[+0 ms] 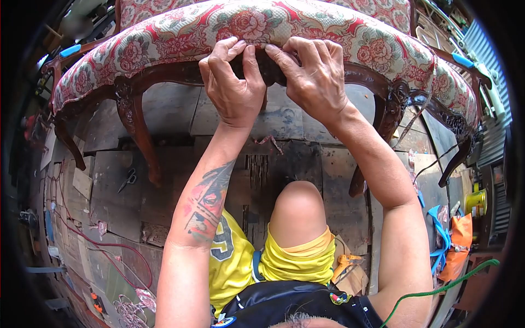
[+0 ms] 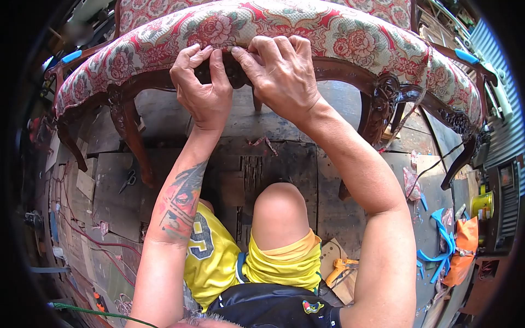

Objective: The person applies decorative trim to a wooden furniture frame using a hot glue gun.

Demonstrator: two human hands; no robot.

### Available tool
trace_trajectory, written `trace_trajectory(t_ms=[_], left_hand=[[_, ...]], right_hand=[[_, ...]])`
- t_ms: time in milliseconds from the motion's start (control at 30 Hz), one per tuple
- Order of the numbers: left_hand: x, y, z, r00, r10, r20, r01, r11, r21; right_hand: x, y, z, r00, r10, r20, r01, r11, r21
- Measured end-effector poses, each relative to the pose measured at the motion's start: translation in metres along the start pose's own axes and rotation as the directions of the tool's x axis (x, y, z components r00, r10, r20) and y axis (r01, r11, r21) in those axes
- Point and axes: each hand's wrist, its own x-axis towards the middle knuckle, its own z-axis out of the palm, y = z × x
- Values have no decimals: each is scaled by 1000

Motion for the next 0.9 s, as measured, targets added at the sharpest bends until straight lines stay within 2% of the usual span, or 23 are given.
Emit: trace_trajectory(t_ms=[467, 667, 900], left_hand=[[2, 6, -1, 1000, -5, 18, 5, 1000, 20], [2, 6, 2, 998, 54, -16, -53, 997, 55], [1, 7, 5, 998, 55, -25, -53, 995, 82]], right_hand=[[2, -2, -3, 1000, -9, 30, 10, 1000, -16], [1, -1, -1, 1000, -6, 13, 6, 1000, -17], [3, -1, 0, 1000, 1, -15, -1, 1000, -4]])
